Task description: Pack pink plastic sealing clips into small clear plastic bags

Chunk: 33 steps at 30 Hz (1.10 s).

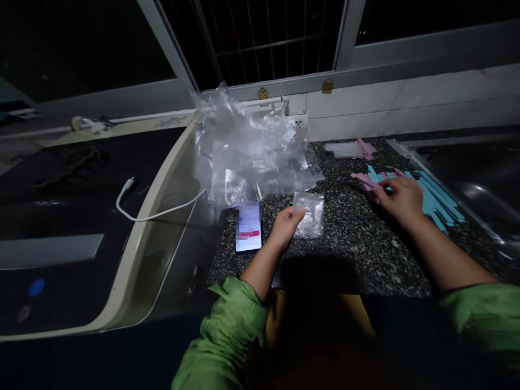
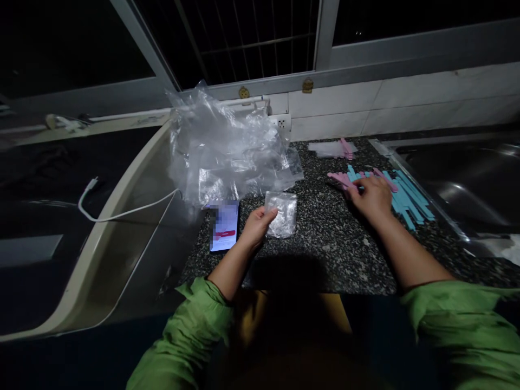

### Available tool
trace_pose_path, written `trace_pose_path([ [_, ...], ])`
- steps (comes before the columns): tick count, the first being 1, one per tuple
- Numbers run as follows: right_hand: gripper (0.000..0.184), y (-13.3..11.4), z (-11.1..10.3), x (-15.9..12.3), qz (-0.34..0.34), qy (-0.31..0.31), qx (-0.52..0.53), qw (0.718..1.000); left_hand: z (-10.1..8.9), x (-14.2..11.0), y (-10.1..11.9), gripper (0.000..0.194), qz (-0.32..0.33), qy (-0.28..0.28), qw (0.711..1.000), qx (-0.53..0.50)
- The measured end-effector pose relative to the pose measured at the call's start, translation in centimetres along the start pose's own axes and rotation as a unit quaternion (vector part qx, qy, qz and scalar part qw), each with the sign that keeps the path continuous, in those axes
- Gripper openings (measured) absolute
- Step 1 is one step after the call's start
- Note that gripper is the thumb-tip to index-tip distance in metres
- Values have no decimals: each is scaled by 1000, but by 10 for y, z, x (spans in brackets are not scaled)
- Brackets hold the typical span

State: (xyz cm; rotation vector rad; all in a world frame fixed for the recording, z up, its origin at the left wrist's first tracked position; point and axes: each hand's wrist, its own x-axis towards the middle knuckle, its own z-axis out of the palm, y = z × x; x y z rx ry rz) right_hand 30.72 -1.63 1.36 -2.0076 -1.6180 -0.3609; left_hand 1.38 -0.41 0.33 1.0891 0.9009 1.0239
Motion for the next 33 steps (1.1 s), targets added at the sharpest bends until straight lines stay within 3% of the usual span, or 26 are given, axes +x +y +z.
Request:
trace_pose_path([
  [6,21,-60,6,-15,-133,-4,129,983,1,3,-1,35,-35,7,999,-13],
  [12,23,-97,-3,-17,-171,9,183,968,1,6,-2,30,-61,17,997,-36],
  [19,18,-105,1,-32,-204,6,221,954,3,5,2,30,-82,10,995,-60],
  [33,13,-106,8,-42,-257,24,263,930,5,3,3,18,-35,6,999,-26],
])
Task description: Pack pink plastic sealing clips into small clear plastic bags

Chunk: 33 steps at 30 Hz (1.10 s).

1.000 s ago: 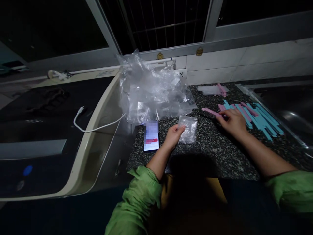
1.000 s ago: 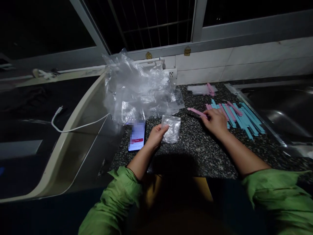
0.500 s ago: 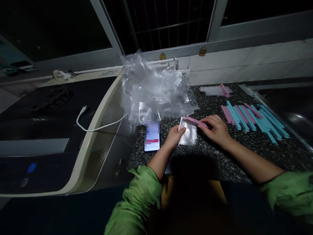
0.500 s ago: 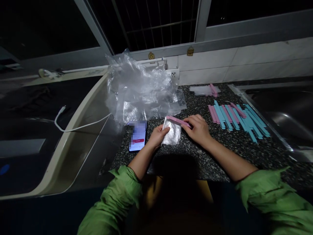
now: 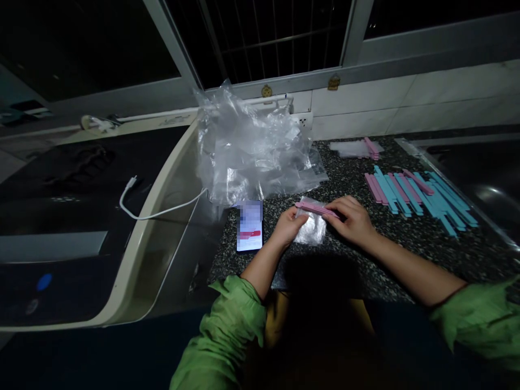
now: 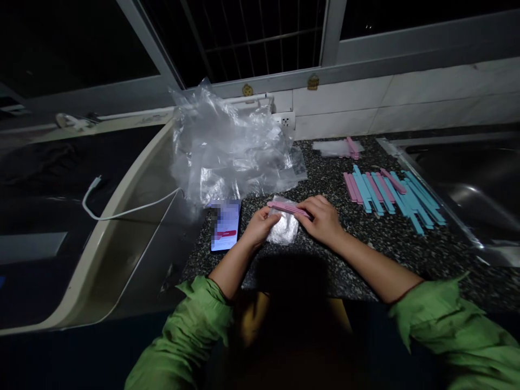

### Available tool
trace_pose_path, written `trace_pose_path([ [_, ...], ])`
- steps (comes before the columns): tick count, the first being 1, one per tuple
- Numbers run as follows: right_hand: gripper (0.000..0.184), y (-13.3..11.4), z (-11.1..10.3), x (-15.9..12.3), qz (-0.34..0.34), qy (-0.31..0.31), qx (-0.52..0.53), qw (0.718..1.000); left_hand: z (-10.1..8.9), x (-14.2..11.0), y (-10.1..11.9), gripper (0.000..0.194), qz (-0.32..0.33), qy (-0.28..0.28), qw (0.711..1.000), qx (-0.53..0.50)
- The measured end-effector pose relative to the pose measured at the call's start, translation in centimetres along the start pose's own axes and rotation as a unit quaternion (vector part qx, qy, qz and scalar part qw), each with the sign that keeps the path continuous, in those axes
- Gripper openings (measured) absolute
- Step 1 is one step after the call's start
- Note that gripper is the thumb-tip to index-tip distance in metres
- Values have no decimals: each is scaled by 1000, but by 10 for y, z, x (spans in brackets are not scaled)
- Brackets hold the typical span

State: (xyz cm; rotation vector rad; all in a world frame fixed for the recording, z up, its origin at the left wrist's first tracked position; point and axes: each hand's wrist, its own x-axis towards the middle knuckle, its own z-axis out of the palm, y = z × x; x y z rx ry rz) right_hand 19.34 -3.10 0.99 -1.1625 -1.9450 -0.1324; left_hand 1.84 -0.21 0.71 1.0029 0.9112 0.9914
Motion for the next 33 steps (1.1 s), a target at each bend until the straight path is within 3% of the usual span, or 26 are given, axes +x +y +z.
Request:
trace_pose_path([
  [5,15,-1,1,-1,10,-11,39,999,-1,-1,1,24,39,-19,999,-12],
  [13,22,2,4,-2,89,-73,150,982,-4,-1,0,39,37,-48,998,-19],
  [19,34,-1,3,0,155,-118,198,961,-4,-1,-1,42,36,-31,999,7],
  [27,48,-6,-4,5,240,-197,270,911,-3,-2,1,40,54,-28,998,25],
  [33,46,-5,-1,2,244,-186,255,917,-1,-1,1,44,35,5,999,7],
])
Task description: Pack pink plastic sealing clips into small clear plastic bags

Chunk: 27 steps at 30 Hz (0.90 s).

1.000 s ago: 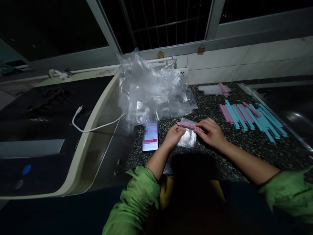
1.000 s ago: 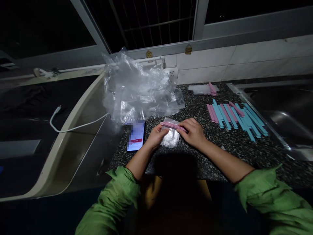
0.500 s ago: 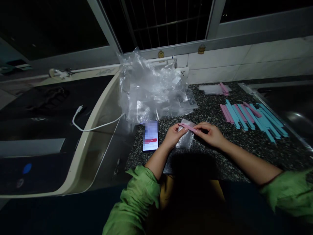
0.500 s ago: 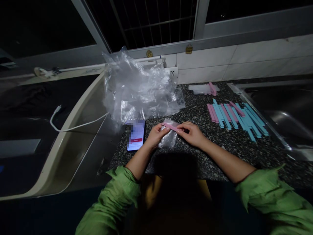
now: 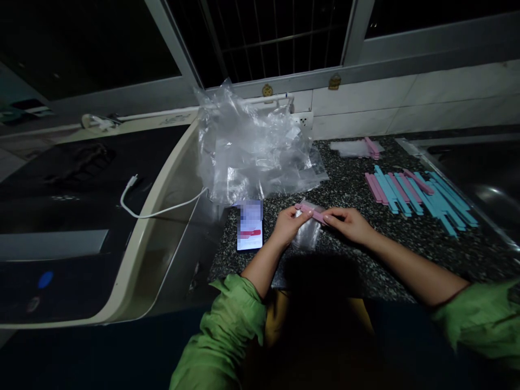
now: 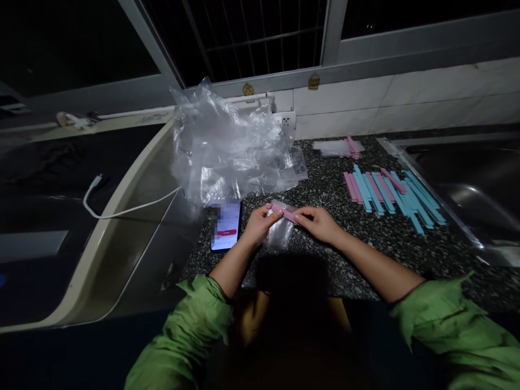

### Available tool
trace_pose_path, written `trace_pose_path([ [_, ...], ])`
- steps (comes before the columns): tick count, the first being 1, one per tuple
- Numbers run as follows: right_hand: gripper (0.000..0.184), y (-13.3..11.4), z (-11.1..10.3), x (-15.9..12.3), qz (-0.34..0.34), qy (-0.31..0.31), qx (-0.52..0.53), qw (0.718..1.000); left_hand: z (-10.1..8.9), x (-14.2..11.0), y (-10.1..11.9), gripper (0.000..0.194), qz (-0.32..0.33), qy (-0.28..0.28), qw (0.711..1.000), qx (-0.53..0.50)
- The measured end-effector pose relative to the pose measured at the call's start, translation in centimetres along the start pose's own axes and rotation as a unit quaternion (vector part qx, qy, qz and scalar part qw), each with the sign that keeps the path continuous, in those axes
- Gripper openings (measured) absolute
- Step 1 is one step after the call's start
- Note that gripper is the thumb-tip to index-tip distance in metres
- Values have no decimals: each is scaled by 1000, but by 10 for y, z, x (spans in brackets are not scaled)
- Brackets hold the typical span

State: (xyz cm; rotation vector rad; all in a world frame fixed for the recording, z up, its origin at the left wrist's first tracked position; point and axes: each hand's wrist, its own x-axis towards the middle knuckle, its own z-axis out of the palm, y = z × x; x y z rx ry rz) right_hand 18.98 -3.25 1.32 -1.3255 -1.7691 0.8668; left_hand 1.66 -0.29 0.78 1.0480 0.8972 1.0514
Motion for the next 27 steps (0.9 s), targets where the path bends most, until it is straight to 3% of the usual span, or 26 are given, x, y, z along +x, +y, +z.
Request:
trace_pose_path([
  [4,32,5,0,0,-75,82,-63,992,-2,4,-5,46,-17,50,998,-34],
  [8,20,3,0,-2,-191,154,-181,952,-2,6,-8,47,-32,67,995,-62],
  [11,24,0,2,-5,-236,170,-280,915,-2,6,-9,48,-40,63,995,-65],
  [15,19,1,5,-6,-247,177,-361,882,-1,4,-8,48,-42,58,996,-58],
  [21,14,0,1,-6,-249,202,-351,880,-2,0,-3,47,-53,-33,995,-73],
  [27,14,-1,0,-6,-258,187,-329,889,-3,-1,0,37,-28,-52,997,-48],
])
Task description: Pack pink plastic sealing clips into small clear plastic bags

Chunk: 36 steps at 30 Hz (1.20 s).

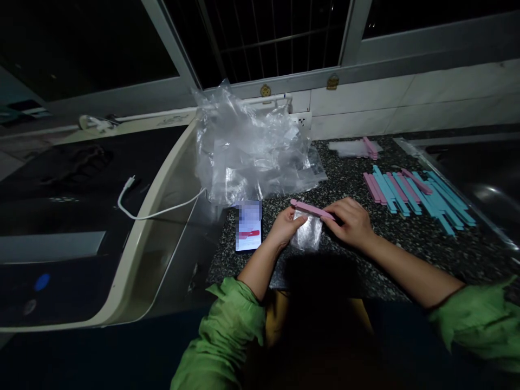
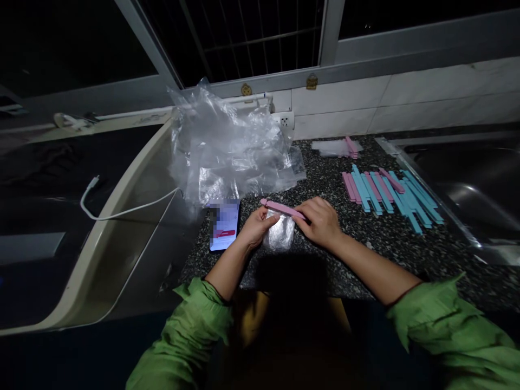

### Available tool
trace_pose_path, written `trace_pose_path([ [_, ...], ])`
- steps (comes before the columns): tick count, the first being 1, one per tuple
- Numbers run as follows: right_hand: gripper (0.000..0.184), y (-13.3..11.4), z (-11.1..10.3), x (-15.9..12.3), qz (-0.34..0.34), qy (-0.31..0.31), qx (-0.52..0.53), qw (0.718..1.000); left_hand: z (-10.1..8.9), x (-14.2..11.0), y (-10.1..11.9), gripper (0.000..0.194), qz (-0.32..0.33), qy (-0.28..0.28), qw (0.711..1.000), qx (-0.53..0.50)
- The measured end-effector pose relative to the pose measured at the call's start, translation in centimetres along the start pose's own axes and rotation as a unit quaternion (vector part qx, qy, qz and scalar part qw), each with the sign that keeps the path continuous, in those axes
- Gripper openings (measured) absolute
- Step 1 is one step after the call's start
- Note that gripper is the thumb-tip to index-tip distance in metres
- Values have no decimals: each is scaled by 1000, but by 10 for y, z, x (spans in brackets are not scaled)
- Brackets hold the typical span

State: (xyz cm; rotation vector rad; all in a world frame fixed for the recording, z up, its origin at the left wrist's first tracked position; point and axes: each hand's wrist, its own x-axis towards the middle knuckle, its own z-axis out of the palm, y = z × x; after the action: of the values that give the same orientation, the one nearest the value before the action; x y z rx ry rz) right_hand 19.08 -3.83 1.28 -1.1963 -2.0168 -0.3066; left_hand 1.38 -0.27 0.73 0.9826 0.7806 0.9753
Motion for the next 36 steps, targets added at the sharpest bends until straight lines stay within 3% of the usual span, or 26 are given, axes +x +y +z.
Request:
trace_pose_path([
  [12,21,5,3,-4,6,-41,19,999,-6,-3,4,25,-35,15,999,4],
  [16,21,7,3,-4,2,-41,23,999,-6,-1,3,13,-25,27,998,-41],
  [22,21,8,4,-5,-2,-47,10,999,-5,5,-2,36,-36,107,986,-120],
  [28,21,5,4,-5,-11,-56,14,998,-7,7,-9,45,-8,79,994,-69],
  [36,18,5,9,-6,-5,-41,55,998,0,3,-8,40,21,111,994,0],
])
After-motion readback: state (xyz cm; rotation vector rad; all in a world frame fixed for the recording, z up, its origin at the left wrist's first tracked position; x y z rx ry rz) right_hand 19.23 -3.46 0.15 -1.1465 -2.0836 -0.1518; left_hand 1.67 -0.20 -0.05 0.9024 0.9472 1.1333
